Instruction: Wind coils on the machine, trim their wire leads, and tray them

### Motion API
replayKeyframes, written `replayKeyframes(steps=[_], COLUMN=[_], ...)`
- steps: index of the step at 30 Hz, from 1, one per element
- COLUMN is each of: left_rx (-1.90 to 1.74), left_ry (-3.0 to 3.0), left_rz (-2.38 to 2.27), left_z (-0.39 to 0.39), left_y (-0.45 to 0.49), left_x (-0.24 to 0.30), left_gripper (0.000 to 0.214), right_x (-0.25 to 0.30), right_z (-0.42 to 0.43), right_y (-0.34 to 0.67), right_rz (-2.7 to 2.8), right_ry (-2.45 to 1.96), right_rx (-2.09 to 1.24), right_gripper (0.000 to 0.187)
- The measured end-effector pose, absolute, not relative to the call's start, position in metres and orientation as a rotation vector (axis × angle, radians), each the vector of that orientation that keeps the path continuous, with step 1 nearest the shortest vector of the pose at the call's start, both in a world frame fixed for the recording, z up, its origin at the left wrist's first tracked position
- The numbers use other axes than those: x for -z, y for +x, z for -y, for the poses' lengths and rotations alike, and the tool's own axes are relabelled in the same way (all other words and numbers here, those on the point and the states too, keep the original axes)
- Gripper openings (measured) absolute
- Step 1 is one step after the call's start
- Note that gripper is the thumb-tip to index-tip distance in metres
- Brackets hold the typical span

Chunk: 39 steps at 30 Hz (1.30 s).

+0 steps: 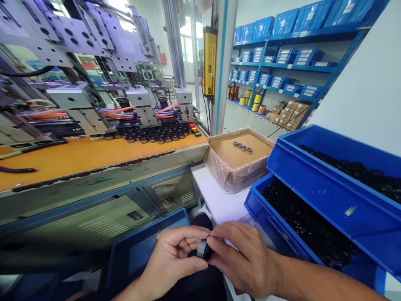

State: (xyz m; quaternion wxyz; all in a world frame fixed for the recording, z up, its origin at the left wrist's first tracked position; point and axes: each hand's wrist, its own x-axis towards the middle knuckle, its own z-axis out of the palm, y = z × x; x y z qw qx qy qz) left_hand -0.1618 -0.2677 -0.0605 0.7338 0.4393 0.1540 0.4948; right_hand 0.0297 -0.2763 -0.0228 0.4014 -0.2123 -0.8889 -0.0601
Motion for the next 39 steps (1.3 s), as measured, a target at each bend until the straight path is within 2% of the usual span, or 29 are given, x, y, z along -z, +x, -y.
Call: replayKeyframes(steps=[13,26,34,39], left_rx=[-1.114,-1.031,-1.321,-1.475], left_ry=[0.986,0.977,0.932,1.408], left_rz=[-0.331,-0.37,-0.409,-0.511], left_z=[0.268,0.27,0.275,0.267], left_y=[-0.161,-0.16,-0.147,-0.161], left_x=[0.059,0.059,0.063,0.057], left_gripper=[0.043,0.041,0.039,0.04], right_x=[0.026,0.024,0.032,0.029], right_z=[0.277,0.277,0.278,0.287], right_y=[0.032,0.031,0.032,0.025], right_rz=[2.247,2.265,2.238,2.13], right_ry=[-0.514,-0.512,-0.554,-0.599], right_rx=[0.14,0.201,0.229,-0.002], right_gripper=[0.019,0.012,0.017,0.019])
